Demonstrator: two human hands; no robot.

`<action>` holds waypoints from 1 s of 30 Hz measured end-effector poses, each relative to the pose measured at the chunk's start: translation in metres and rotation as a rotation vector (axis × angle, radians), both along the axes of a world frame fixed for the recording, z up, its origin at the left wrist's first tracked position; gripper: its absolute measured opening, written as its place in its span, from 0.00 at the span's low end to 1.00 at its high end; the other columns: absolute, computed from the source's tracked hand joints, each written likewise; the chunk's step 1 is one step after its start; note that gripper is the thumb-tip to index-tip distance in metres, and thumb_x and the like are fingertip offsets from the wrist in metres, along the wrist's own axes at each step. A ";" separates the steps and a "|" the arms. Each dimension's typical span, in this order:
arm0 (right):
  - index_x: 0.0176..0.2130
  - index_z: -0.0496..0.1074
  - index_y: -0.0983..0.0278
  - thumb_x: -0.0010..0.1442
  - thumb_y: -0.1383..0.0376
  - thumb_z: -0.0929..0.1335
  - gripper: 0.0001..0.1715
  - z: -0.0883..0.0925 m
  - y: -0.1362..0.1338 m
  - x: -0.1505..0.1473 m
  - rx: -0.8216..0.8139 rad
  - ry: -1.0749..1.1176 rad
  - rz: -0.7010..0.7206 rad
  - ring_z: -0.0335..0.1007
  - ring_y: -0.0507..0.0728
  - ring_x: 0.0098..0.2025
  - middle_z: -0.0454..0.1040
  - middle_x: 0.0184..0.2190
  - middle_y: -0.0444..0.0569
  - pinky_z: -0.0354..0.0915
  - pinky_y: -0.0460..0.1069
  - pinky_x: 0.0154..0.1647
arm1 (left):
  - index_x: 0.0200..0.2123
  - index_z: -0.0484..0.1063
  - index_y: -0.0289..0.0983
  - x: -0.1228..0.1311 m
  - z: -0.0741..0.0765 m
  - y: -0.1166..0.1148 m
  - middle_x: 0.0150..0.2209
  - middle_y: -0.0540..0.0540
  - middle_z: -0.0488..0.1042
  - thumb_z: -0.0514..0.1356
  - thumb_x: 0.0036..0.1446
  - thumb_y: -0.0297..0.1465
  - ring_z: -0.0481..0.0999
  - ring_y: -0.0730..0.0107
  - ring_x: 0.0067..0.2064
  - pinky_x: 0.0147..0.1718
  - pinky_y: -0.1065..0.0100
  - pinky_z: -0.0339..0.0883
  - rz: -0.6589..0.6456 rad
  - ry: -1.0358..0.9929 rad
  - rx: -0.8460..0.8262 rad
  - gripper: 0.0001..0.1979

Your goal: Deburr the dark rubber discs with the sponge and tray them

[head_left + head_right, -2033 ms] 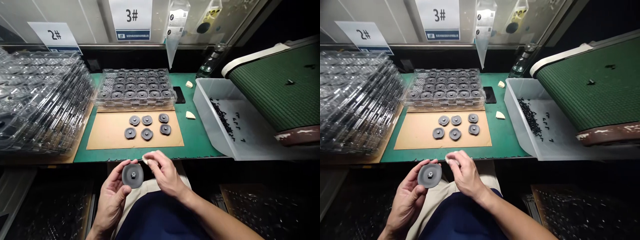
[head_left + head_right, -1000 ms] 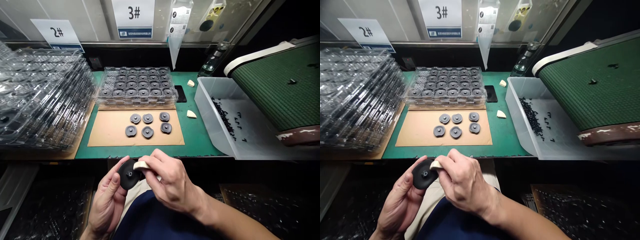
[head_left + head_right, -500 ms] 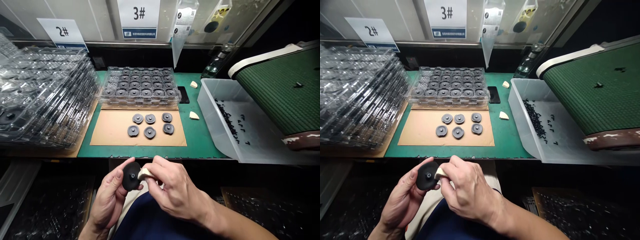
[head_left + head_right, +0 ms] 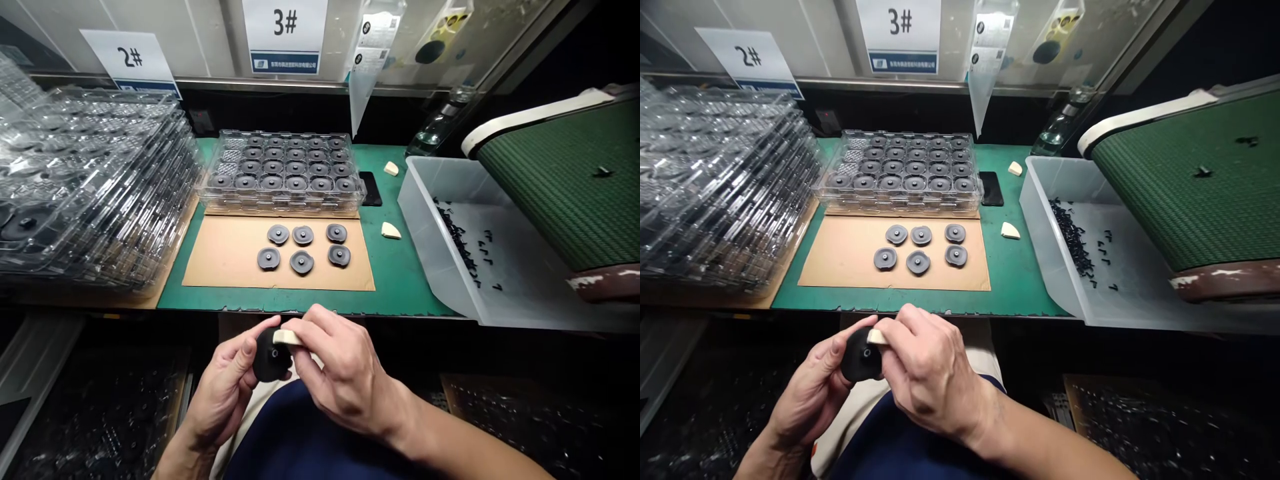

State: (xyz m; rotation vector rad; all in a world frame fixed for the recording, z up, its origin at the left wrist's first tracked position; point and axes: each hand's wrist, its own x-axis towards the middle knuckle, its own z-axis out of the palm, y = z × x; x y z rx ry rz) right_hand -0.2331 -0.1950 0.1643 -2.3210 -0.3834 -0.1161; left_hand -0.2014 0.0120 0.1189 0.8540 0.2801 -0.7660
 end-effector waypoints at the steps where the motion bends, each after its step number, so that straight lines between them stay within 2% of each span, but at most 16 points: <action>1: 0.49 0.73 0.63 0.70 0.72 0.62 0.13 0.001 0.000 0.002 -0.015 -0.060 0.030 0.65 0.56 0.37 0.72 0.38 0.50 0.62 0.52 0.39 | 0.57 0.80 0.36 0.000 0.001 -0.001 0.51 0.34 0.82 0.65 0.66 0.41 0.83 0.57 0.44 0.47 0.62 0.80 -0.031 -0.003 -0.018 0.21; 2: 0.50 0.74 0.63 0.70 0.72 0.63 0.13 0.002 0.001 0.004 -0.025 -0.109 0.051 0.66 0.57 0.38 0.73 0.38 0.50 0.62 0.52 0.39 | 0.56 0.80 0.36 -0.001 0.002 -0.003 0.50 0.34 0.82 0.66 0.66 0.42 0.83 0.57 0.45 0.49 0.63 0.79 -0.028 -0.009 -0.026 0.21; 4: 0.47 0.74 0.64 0.72 0.70 0.63 0.10 0.003 0.004 0.008 -0.005 -0.128 0.016 0.65 0.56 0.36 0.72 0.37 0.50 0.61 0.52 0.38 | 0.54 0.81 0.38 -0.001 0.005 -0.008 0.51 0.37 0.82 0.68 0.63 0.42 0.82 0.58 0.49 0.51 0.66 0.77 0.073 -0.050 0.006 0.21; 7: 0.37 0.69 0.63 0.72 0.66 0.63 0.10 0.002 0.009 0.009 0.147 0.058 -0.107 0.61 0.53 0.32 0.66 0.32 0.46 0.59 0.50 0.34 | 0.55 0.81 0.43 -0.001 0.007 -0.014 0.52 0.41 0.82 0.73 0.57 0.42 0.81 0.60 0.52 0.52 0.71 0.76 0.308 -0.185 0.144 0.23; 9: 0.33 0.65 0.62 0.71 0.66 0.64 0.12 0.000 0.011 0.008 0.228 0.156 -0.108 0.59 0.52 0.30 0.63 0.30 0.44 0.57 0.50 0.32 | 0.55 0.80 0.44 -0.001 0.005 -0.014 0.49 0.43 0.82 0.74 0.55 0.42 0.81 0.61 0.51 0.51 0.72 0.75 0.388 -0.261 0.204 0.24; 11: 0.35 0.67 0.62 0.71 0.67 0.64 0.10 -0.003 0.011 0.007 0.216 0.149 -0.089 0.60 0.52 0.31 0.65 0.31 0.44 0.58 0.50 0.33 | 0.55 0.81 0.43 -0.001 0.003 -0.011 0.48 0.43 0.82 0.74 0.56 0.41 0.81 0.61 0.51 0.51 0.72 0.75 0.356 -0.261 0.204 0.24; 14: 0.45 0.73 0.64 0.73 0.69 0.61 0.11 -0.003 0.004 0.011 0.097 0.024 -0.037 0.63 0.55 0.36 0.70 0.36 0.49 0.60 0.52 0.38 | 0.54 0.82 0.39 0.000 0.001 -0.003 0.49 0.39 0.82 0.71 0.59 0.43 0.81 0.53 0.52 0.50 0.67 0.78 0.146 -0.156 0.133 0.23; 16: 0.51 0.74 0.64 0.74 0.69 0.61 0.15 -0.002 -0.001 0.015 0.017 -0.073 0.066 0.64 0.57 0.38 0.73 0.40 0.51 0.61 0.53 0.40 | 0.55 0.81 0.36 0.000 0.001 0.001 0.48 0.36 0.82 0.68 0.62 0.45 0.82 0.48 0.50 0.46 0.60 0.81 0.011 -0.083 0.061 0.24; 18: 0.54 0.73 0.63 0.74 0.67 0.62 0.14 -0.001 -0.004 0.018 -0.033 -0.176 0.180 0.64 0.57 0.40 0.75 0.43 0.51 0.60 0.54 0.40 | 0.55 0.81 0.37 0.000 0.002 0.001 0.49 0.35 0.82 0.65 0.64 0.47 0.82 0.47 0.47 0.42 0.57 0.82 -0.062 -0.021 -0.019 0.24; 20: 0.53 0.73 0.63 0.74 0.65 0.63 0.12 -0.001 -0.001 0.020 -0.047 -0.209 0.190 0.64 0.58 0.40 0.75 0.44 0.51 0.59 0.55 0.41 | 0.55 0.81 0.38 0.001 0.003 -0.001 0.50 0.36 0.82 0.65 0.65 0.46 0.83 0.51 0.47 0.43 0.59 0.82 -0.026 0.014 -0.067 0.22; 23: 0.40 0.70 0.64 0.72 0.66 0.64 0.07 -0.005 0.008 0.018 0.074 -0.038 -0.024 0.62 0.55 0.35 0.70 0.34 0.48 0.58 0.53 0.37 | 0.54 0.81 0.42 0.001 0.003 -0.005 0.51 0.40 0.82 0.71 0.60 0.40 0.82 0.60 0.49 0.50 0.67 0.78 0.195 -0.033 -0.011 0.21; 25: 0.33 0.63 0.62 0.70 0.67 0.64 0.11 -0.008 0.013 0.014 0.195 0.122 -0.117 0.58 0.53 0.30 0.64 0.29 0.44 0.56 0.51 0.32 | 0.55 0.81 0.44 0.002 0.002 -0.005 0.52 0.41 0.82 0.75 0.55 0.38 0.82 0.63 0.50 0.52 0.71 0.76 0.303 -0.091 0.059 0.24; 27: 0.33 0.62 0.62 0.69 0.67 0.65 0.11 -0.010 0.014 0.012 0.224 0.160 -0.117 0.58 0.52 0.30 0.64 0.29 0.43 0.56 0.50 0.32 | 0.55 0.81 0.42 0.003 -0.001 -0.001 0.51 0.41 0.82 0.75 0.55 0.38 0.82 0.63 0.50 0.51 0.73 0.75 0.275 -0.098 0.091 0.25; 30: 0.42 0.71 0.63 0.71 0.69 0.62 0.09 -0.011 0.008 0.014 0.112 0.041 -0.031 0.62 0.56 0.36 0.69 0.35 0.48 0.60 0.52 0.38 | 0.56 0.80 0.38 0.004 -0.005 0.006 0.48 0.38 0.82 0.71 0.60 0.40 0.82 0.61 0.46 0.49 0.69 0.77 0.079 -0.046 0.057 0.22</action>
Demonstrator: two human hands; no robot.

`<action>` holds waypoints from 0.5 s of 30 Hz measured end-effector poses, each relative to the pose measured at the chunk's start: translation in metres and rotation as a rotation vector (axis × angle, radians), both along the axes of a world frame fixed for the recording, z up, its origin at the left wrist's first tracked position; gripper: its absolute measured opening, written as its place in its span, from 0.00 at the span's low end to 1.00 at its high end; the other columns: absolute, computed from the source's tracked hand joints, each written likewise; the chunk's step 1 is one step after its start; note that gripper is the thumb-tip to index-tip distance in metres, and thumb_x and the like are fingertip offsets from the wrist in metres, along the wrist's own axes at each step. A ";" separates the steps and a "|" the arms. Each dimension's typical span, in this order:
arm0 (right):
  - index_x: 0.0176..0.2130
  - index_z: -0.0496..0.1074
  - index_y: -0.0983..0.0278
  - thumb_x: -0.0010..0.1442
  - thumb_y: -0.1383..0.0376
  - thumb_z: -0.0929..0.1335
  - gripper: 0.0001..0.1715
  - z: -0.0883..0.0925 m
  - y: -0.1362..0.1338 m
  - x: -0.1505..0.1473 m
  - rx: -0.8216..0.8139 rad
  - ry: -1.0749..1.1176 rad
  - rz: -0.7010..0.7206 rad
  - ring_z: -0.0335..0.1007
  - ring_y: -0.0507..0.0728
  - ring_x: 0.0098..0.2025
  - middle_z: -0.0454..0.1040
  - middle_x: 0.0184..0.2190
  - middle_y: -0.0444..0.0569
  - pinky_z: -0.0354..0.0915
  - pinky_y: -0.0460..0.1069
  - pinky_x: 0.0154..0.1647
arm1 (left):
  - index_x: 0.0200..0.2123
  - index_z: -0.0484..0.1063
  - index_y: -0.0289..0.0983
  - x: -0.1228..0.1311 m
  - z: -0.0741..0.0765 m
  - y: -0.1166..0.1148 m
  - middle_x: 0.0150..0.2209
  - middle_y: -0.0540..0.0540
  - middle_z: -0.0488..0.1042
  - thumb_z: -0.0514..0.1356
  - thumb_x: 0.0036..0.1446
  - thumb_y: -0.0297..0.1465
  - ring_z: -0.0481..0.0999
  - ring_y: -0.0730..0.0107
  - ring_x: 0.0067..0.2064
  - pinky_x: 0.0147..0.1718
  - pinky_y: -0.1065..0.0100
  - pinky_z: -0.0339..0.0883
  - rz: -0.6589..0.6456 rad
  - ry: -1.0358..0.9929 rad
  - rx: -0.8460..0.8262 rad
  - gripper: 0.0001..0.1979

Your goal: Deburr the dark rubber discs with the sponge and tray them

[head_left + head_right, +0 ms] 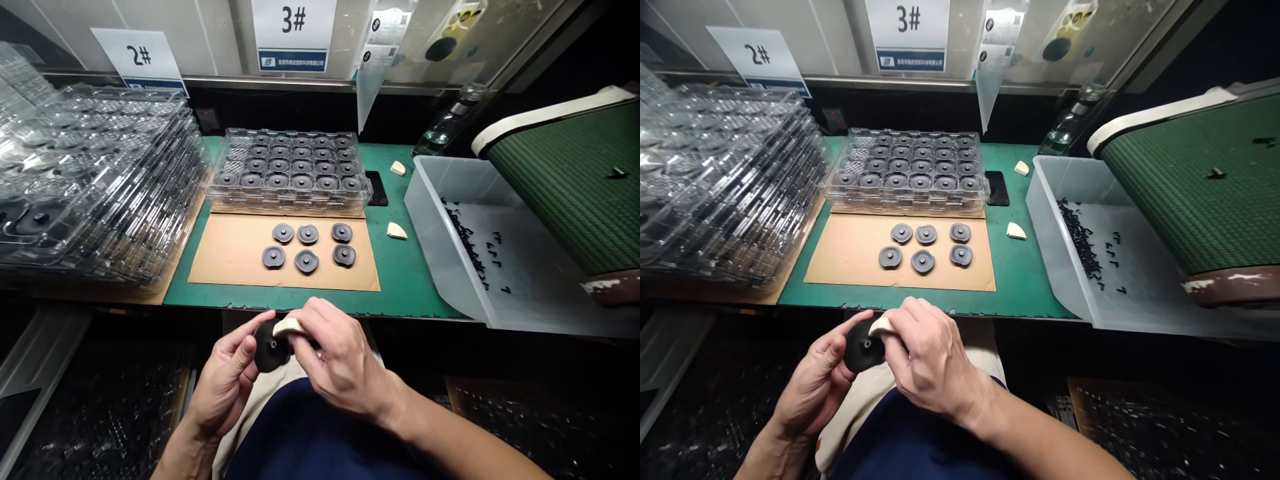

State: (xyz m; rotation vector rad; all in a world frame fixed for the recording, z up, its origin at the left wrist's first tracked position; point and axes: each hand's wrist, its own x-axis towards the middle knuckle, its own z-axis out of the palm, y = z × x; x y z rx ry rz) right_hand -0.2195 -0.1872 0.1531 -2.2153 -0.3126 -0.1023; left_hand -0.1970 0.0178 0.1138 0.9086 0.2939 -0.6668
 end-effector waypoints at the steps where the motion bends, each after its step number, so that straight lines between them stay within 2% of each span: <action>1: 0.46 0.73 0.64 0.72 0.70 0.62 0.11 0.000 -0.003 0.002 -0.033 -0.045 0.057 0.63 0.57 0.38 0.70 0.37 0.50 0.60 0.53 0.40 | 0.56 0.80 0.36 0.000 -0.001 0.001 0.48 0.37 0.82 0.69 0.63 0.41 0.83 0.60 0.44 0.47 0.66 0.78 -0.075 0.016 -0.023 0.22; 4: 0.53 0.73 0.64 0.74 0.66 0.63 0.13 0.002 -0.010 0.008 -0.081 -0.185 0.266 0.64 0.58 0.40 0.73 0.42 0.52 0.62 0.55 0.43 | 0.57 0.79 0.33 -0.002 -0.003 0.001 0.47 0.33 0.82 0.62 0.68 0.45 0.82 0.60 0.37 0.38 0.63 0.80 -0.243 0.070 -0.135 0.25; 6: 0.55 0.73 0.62 0.74 0.64 0.65 0.13 0.003 -0.010 0.011 -0.099 -0.256 0.330 0.65 0.59 0.43 0.74 0.45 0.52 0.63 0.56 0.46 | 0.56 0.80 0.35 -0.003 -0.003 -0.002 0.48 0.34 0.81 0.60 0.69 0.47 0.83 0.59 0.38 0.36 0.63 0.80 -0.240 0.125 -0.225 0.25; 8: 0.50 0.73 0.63 0.73 0.66 0.65 0.10 0.004 -0.006 0.012 -0.096 -0.249 0.219 0.65 0.59 0.43 0.74 0.43 0.51 0.62 0.56 0.46 | 0.56 0.80 0.40 -0.004 -0.003 -0.006 0.51 0.38 0.81 0.64 0.67 0.45 0.83 0.60 0.44 0.43 0.63 0.81 -0.095 0.131 -0.260 0.21; 10: 0.38 0.71 0.64 0.70 0.68 0.65 0.07 0.003 0.001 0.012 -0.027 -0.100 0.020 0.62 0.56 0.36 0.70 0.34 0.48 0.60 0.53 0.39 | 0.55 0.80 0.45 -0.004 -0.002 -0.009 0.54 0.42 0.81 0.71 0.61 0.40 0.82 0.61 0.51 0.52 0.65 0.77 0.105 0.041 -0.211 0.20; 11: 0.33 0.67 0.63 0.69 0.67 0.66 0.09 0.003 0.004 0.011 0.028 0.012 -0.054 0.60 0.54 0.33 0.67 0.30 0.45 0.58 0.52 0.35 | 0.54 0.80 0.46 -0.003 -0.002 -0.009 0.54 0.43 0.81 0.74 0.57 0.37 0.81 0.60 0.53 0.54 0.66 0.75 0.181 -0.028 -0.167 0.21; 13: 0.29 0.61 0.62 0.67 0.65 0.67 0.15 0.001 0.008 0.011 0.117 0.200 -0.097 0.57 0.52 0.29 0.62 0.26 0.42 0.54 0.51 0.30 | 0.52 0.81 0.46 -0.002 -0.001 -0.008 0.53 0.43 0.81 0.77 0.52 0.34 0.80 0.58 0.55 0.55 0.66 0.75 0.247 -0.147 -0.084 0.23; 15: 0.30 0.63 0.63 0.67 0.66 0.66 0.13 -0.001 0.009 0.011 0.118 0.220 -0.070 0.58 0.53 0.31 0.63 0.28 0.42 0.56 0.50 0.33 | 0.51 0.82 0.45 0.000 -0.002 -0.004 0.51 0.43 0.82 0.77 0.52 0.34 0.81 0.59 0.54 0.54 0.68 0.75 0.220 -0.172 -0.037 0.23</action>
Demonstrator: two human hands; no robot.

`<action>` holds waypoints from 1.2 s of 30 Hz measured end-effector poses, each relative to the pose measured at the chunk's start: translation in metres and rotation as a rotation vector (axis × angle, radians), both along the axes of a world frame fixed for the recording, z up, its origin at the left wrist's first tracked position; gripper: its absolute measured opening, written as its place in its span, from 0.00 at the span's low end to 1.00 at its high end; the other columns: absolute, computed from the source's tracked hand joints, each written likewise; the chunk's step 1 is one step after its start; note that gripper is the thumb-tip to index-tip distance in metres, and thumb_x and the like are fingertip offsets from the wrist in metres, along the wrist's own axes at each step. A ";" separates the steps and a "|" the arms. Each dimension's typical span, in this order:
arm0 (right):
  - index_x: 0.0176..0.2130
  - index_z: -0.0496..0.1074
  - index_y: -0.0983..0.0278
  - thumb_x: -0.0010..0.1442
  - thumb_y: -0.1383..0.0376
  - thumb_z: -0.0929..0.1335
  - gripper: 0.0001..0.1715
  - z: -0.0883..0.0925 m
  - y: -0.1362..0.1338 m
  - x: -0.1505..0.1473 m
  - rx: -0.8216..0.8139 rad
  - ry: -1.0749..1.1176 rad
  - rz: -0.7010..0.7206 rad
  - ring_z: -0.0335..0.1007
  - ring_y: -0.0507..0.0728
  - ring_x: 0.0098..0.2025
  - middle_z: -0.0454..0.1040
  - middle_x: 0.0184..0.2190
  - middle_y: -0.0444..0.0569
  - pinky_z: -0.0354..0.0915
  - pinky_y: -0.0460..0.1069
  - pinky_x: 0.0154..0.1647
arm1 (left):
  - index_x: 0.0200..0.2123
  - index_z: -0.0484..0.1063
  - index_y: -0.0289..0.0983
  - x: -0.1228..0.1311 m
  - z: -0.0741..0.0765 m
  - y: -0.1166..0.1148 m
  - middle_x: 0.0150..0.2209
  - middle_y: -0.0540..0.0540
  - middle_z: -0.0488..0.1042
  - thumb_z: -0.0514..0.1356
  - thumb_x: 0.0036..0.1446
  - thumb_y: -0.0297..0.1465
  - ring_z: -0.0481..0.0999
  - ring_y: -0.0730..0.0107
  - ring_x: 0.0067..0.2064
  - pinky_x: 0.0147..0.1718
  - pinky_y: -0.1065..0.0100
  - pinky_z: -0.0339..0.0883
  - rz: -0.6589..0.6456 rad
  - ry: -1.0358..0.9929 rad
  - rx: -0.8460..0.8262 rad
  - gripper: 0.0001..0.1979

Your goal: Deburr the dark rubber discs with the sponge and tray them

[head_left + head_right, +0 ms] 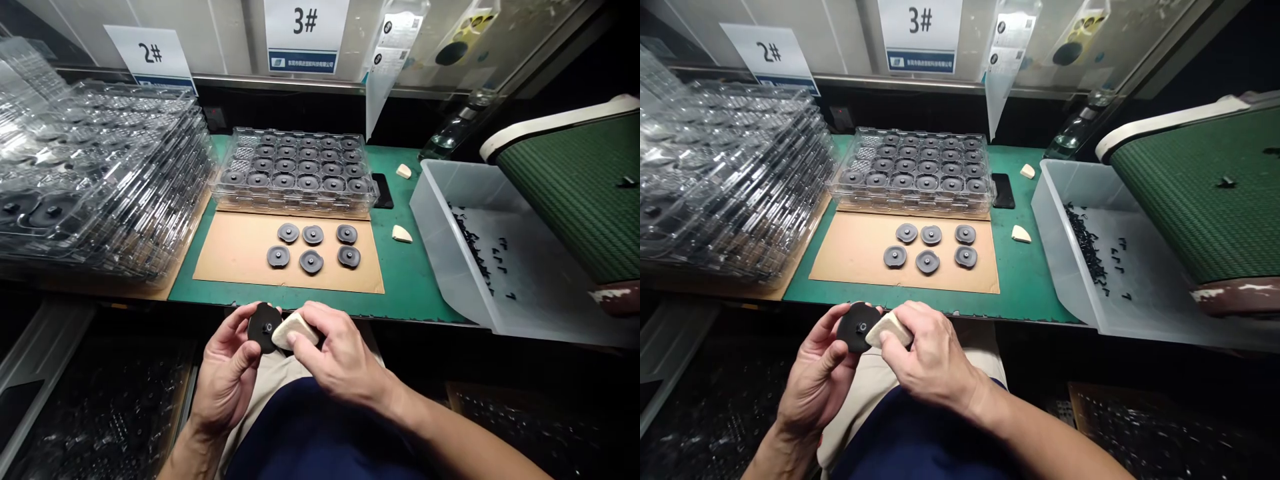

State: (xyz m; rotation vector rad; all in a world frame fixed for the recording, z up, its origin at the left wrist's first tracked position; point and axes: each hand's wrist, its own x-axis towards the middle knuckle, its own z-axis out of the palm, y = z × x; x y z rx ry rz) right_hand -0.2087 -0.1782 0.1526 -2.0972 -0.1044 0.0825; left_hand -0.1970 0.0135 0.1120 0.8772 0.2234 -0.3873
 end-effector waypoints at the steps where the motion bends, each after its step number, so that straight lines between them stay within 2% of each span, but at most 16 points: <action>1: 0.32 0.66 0.63 0.68 0.67 0.65 0.11 0.000 -0.001 0.000 -0.035 -0.052 0.012 0.60 0.54 0.33 0.65 0.29 0.44 0.57 0.51 0.36 | 0.52 0.82 0.44 0.001 -0.001 0.002 0.51 0.43 0.82 0.77 0.52 0.35 0.81 0.60 0.53 0.54 0.69 0.74 -0.039 0.026 0.007 0.23; 4: 0.42 0.74 0.63 0.70 0.68 0.63 0.10 -0.002 -0.006 0.000 -0.162 -0.220 0.125 0.61 0.57 0.39 0.70 0.36 0.48 0.58 0.54 0.42 | 0.55 0.81 0.39 0.001 -0.005 0.009 0.51 0.39 0.81 0.74 0.58 0.39 0.81 0.61 0.50 0.52 0.69 0.75 -0.219 0.156 -0.021 0.23; 7: 0.51 0.74 0.63 0.73 0.68 0.61 0.14 -0.003 -0.012 0.001 -0.205 -0.312 0.283 0.61 0.58 0.40 0.72 0.41 0.50 0.58 0.55 0.43 | 0.54 0.81 0.36 -0.002 -0.010 0.011 0.47 0.38 0.81 0.67 0.65 0.43 0.80 0.61 0.43 0.44 0.62 0.80 -0.376 0.240 -0.081 0.21; 11: 0.54 0.75 0.62 0.76 0.62 0.61 0.16 0.000 -0.019 0.008 -0.211 -0.413 0.454 0.62 0.58 0.41 0.72 0.43 0.51 0.60 0.54 0.42 | 0.43 0.83 0.33 -0.011 -0.015 0.008 0.37 0.40 0.80 0.63 0.67 0.43 0.78 0.61 0.35 0.32 0.57 0.83 -0.423 0.357 -0.151 0.18; 14: 0.52 0.75 0.61 0.77 0.60 0.60 0.16 0.004 -0.021 0.014 -0.225 -0.504 0.584 0.64 0.58 0.44 0.73 0.44 0.49 0.61 0.55 0.45 | 0.42 0.83 0.34 -0.014 -0.015 0.008 0.39 0.39 0.80 0.64 0.67 0.42 0.79 0.58 0.36 0.31 0.54 0.83 -0.427 0.394 -0.213 0.16; 16: 0.51 0.75 0.61 0.76 0.61 0.61 0.14 0.003 -0.018 0.014 -0.251 -0.530 0.538 0.65 0.59 0.45 0.74 0.45 0.49 0.60 0.57 0.48 | 0.49 0.82 0.37 -0.011 -0.012 0.008 0.46 0.38 0.81 0.66 0.65 0.42 0.81 0.56 0.42 0.40 0.52 0.83 -0.393 0.374 -0.250 0.16; 18: 0.45 0.74 0.64 0.73 0.64 0.63 0.10 0.001 -0.013 0.011 -0.267 -0.457 0.316 0.64 0.58 0.41 0.73 0.40 0.50 0.59 0.56 0.44 | 0.55 0.80 0.42 -0.007 -0.010 0.009 0.52 0.40 0.80 0.71 0.60 0.40 0.80 0.56 0.50 0.51 0.57 0.79 -0.280 0.293 -0.226 0.21; 20: 0.34 0.68 0.64 0.69 0.65 0.65 0.09 -0.001 -0.005 0.006 -0.199 -0.245 0.109 0.59 0.54 0.33 0.68 0.30 0.46 0.55 0.52 0.35 | 0.56 0.79 0.45 -0.003 -0.009 0.009 0.54 0.42 0.79 0.77 0.53 0.35 0.79 0.59 0.54 0.55 0.64 0.74 -0.136 0.159 -0.112 0.27; 22: 0.28 0.62 0.63 0.66 0.64 0.66 0.14 0.001 0.004 0.001 -0.047 0.001 0.035 0.55 0.52 0.28 0.62 0.25 0.41 0.51 0.50 0.29 | 0.53 0.80 0.44 -0.001 -0.009 0.006 0.55 0.43 0.78 0.79 0.47 0.28 0.77 0.59 0.57 0.56 0.67 0.72 -0.034 0.007 0.046 0.28; 24: 0.29 0.62 0.62 0.67 0.63 0.66 0.14 0.005 0.011 -0.002 0.102 0.146 0.031 0.55 0.51 0.27 0.63 0.25 0.40 0.51 0.49 0.28 | 0.49 0.82 0.44 -0.001 -0.009 0.003 0.57 0.44 0.76 0.79 0.45 0.25 0.75 0.59 0.59 0.57 0.68 0.71 0.021 -0.126 0.157 0.26; 27: 0.30 0.62 0.62 0.68 0.62 0.65 0.15 0.011 0.015 -0.002 0.151 0.089 0.016 0.57 0.51 0.29 0.63 0.27 0.41 0.52 0.49 0.30 | 0.47 0.82 0.45 -0.002 -0.004 0.000 0.57 0.45 0.75 0.79 0.45 0.24 0.75 0.59 0.59 0.57 0.68 0.71 0.095 -0.207 0.193 0.25; 29: 0.29 0.59 0.62 0.67 0.64 0.66 0.15 0.012 0.014 -0.001 0.052 -0.027 0.028 0.56 0.52 0.30 0.62 0.27 0.42 0.52 0.50 0.32 | 0.48 0.82 0.45 -0.002 0.000 0.001 0.54 0.45 0.78 0.79 0.45 0.27 0.77 0.60 0.56 0.55 0.69 0.73 0.123 -0.175 0.162 0.25; 31: 0.30 0.61 0.63 0.67 0.66 0.65 0.13 0.010 0.011 0.001 -0.089 -0.146 0.028 0.56 0.54 0.32 0.62 0.28 0.43 0.52 0.52 0.35 | 0.51 0.82 0.44 -0.001 0.003 0.005 0.52 0.43 0.80 0.79 0.47 0.30 0.79 0.61 0.54 0.55 0.69 0.73 0.095 -0.117 0.116 0.26; 33: 0.34 0.67 0.63 0.69 0.66 0.64 0.10 0.009 0.007 0.003 -0.211 -0.225 0.055 0.58 0.55 0.34 0.65 0.31 0.46 0.54 0.53 0.38 | 0.54 0.81 0.44 -0.001 0.003 0.010 0.52 0.42 0.81 0.77 0.51 0.33 0.80 0.61 0.53 0.56 0.69 0.73 0.005 -0.043 0.062 0.26; 36: 0.42 0.73 0.64 0.72 0.67 0.62 0.10 0.009 0.002 0.004 -0.295 -0.286 0.177 0.61 0.58 0.38 0.70 0.36 0.49 0.56 0.56 0.43 | 0.57 0.79 0.43 -0.003 0.000 0.019 0.51 0.40 0.82 0.74 0.57 0.39 0.80 0.61 0.52 0.55 0.69 0.73 -0.153 0.097 -0.039 0.25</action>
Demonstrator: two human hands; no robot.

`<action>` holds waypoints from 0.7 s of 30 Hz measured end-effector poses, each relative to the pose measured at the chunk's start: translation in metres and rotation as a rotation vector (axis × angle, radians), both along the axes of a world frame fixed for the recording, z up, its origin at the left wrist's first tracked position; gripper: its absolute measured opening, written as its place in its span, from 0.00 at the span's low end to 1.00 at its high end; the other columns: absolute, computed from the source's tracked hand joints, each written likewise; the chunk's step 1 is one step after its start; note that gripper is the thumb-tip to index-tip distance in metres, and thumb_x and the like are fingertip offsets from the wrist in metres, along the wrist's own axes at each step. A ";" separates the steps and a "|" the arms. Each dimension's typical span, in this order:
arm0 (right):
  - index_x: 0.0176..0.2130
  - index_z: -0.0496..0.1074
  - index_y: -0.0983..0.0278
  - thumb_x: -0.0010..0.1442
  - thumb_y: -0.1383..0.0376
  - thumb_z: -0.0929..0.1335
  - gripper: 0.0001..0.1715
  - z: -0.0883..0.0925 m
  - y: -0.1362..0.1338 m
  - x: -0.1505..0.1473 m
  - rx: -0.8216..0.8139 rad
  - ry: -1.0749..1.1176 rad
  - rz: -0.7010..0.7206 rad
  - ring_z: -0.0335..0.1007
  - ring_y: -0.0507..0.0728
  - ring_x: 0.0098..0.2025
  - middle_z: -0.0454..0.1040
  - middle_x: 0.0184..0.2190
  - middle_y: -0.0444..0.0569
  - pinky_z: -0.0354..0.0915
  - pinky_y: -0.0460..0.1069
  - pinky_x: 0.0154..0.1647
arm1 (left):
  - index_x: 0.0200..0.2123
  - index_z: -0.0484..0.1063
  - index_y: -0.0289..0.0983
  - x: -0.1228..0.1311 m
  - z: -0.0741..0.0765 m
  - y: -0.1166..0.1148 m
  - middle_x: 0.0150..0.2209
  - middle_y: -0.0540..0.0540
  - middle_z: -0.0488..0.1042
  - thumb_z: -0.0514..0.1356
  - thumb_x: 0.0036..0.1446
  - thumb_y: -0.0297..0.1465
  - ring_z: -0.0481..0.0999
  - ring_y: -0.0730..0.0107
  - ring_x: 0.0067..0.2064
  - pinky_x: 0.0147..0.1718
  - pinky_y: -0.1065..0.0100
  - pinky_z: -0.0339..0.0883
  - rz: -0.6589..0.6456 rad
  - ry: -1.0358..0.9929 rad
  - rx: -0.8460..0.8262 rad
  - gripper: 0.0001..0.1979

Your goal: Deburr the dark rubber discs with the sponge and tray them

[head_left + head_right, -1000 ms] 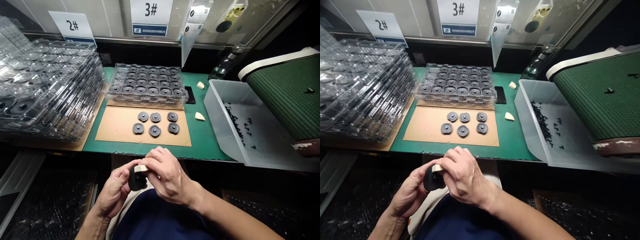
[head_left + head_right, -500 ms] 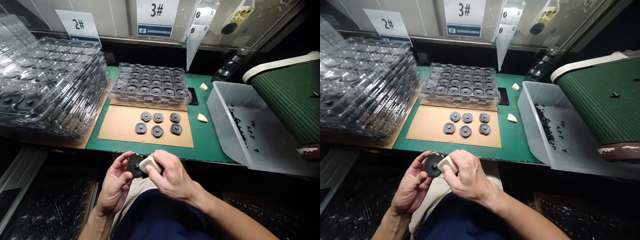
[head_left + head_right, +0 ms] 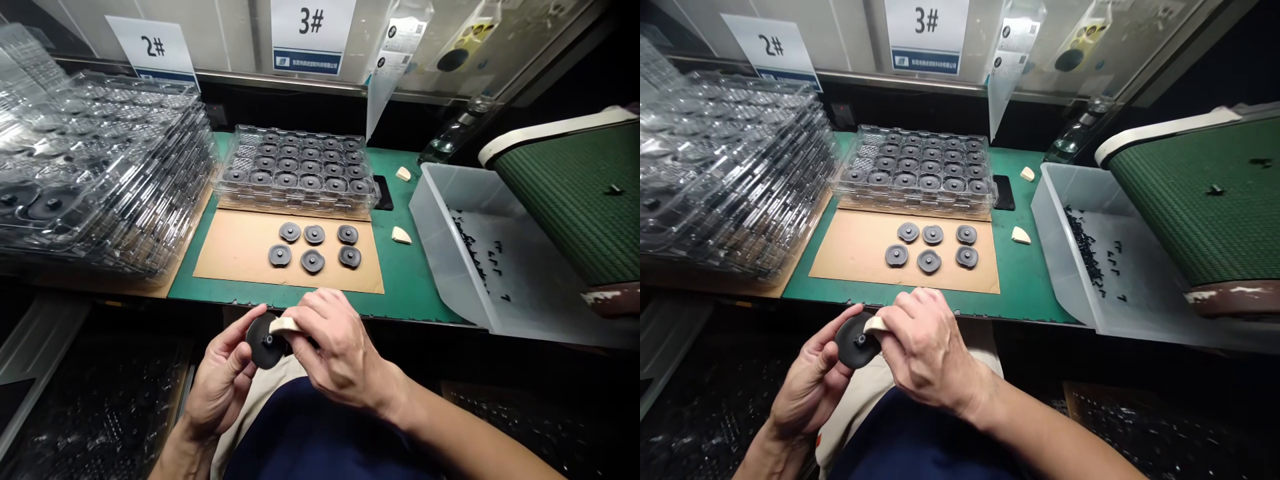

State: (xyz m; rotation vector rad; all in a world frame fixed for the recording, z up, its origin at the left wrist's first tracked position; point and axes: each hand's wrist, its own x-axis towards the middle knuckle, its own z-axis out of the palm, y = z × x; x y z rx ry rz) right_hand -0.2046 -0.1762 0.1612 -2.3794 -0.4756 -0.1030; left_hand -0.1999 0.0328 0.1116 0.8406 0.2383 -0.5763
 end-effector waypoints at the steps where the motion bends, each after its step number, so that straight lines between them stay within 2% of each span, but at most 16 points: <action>1: 0.44 0.74 0.65 0.72 0.67 0.62 0.11 0.000 -0.001 0.000 -0.013 -0.012 0.041 0.61 0.58 0.38 0.70 0.37 0.50 0.56 0.56 0.44 | 0.58 0.79 0.41 0.000 -0.001 0.002 0.50 0.39 0.82 0.72 0.59 0.40 0.80 0.60 0.51 0.54 0.67 0.74 -0.045 0.040 -0.025 0.25; 3: 0.47 0.74 0.65 0.71 0.68 0.62 0.12 0.000 -0.002 0.000 -0.019 -0.031 0.104 0.61 0.59 0.38 0.71 0.37 0.51 0.57 0.57 0.44 | 0.58 0.79 0.38 -0.001 -0.002 0.004 0.49 0.37 0.81 0.68 0.63 0.42 0.80 0.57 0.49 0.49 0.64 0.78 -0.125 0.080 -0.052 0.23; 6: 0.50 0.74 0.65 0.72 0.68 0.62 0.13 -0.003 -0.003 -0.001 -0.016 -0.022 0.166 0.61 0.59 0.39 0.71 0.38 0.51 0.59 0.57 0.45 | 0.52 0.82 0.33 0.000 -0.004 0.003 0.43 0.37 0.80 0.64 0.67 0.42 0.79 0.61 0.41 0.40 0.62 0.80 -0.231 0.109 -0.088 0.20; 10: 0.50 0.74 0.65 0.74 0.67 0.62 0.13 -0.008 -0.007 0.003 -0.012 -0.025 0.250 0.62 0.58 0.40 0.72 0.40 0.52 0.61 0.55 0.43 | 0.40 0.84 0.35 -0.003 -0.009 -0.001 0.38 0.41 0.79 0.65 0.67 0.40 0.76 0.65 0.36 0.33 0.60 0.82 -0.239 0.251 -0.142 0.14; 14: 0.52 0.75 0.61 0.76 0.65 0.61 0.14 -0.003 -0.013 0.011 0.003 -0.086 0.402 0.62 0.57 0.40 0.72 0.41 0.50 0.63 0.53 0.41 | 0.42 0.83 0.34 -0.009 -0.012 -0.003 0.39 0.39 0.79 0.64 0.68 0.37 0.78 0.62 0.37 0.33 0.57 0.83 -0.283 0.329 -0.168 0.13; 17: 0.51 0.75 0.60 0.76 0.64 0.62 0.13 0.000 -0.016 0.014 0.011 -0.158 0.468 0.64 0.58 0.42 0.74 0.42 0.49 0.63 0.55 0.47 | 0.45 0.83 0.35 -0.009 -0.010 -0.004 0.42 0.38 0.80 0.64 0.67 0.37 0.80 0.60 0.40 0.37 0.57 0.83 -0.264 0.315 -0.222 0.12; 19: 0.49 0.74 0.62 0.74 0.65 0.63 0.11 -0.003 -0.014 0.011 0.006 -0.180 0.349 0.64 0.58 0.42 0.74 0.41 0.51 0.62 0.56 0.48 | 0.49 0.82 0.39 -0.006 -0.009 -0.005 0.47 0.39 0.81 0.67 0.65 0.38 0.81 0.61 0.44 0.44 0.60 0.81 -0.141 0.263 -0.224 0.14; 21: 0.41 0.71 0.64 0.71 0.67 0.64 0.07 -0.008 -0.010 0.005 0.015 -0.115 0.107 0.62 0.57 0.38 0.71 0.35 0.50 0.60 0.55 0.43 | 0.53 0.81 0.43 -0.002 -0.009 -0.007 0.51 0.41 0.80 0.72 0.60 0.38 0.80 0.62 0.50 0.51 0.65 0.77 0.019 0.171 -0.149 0.18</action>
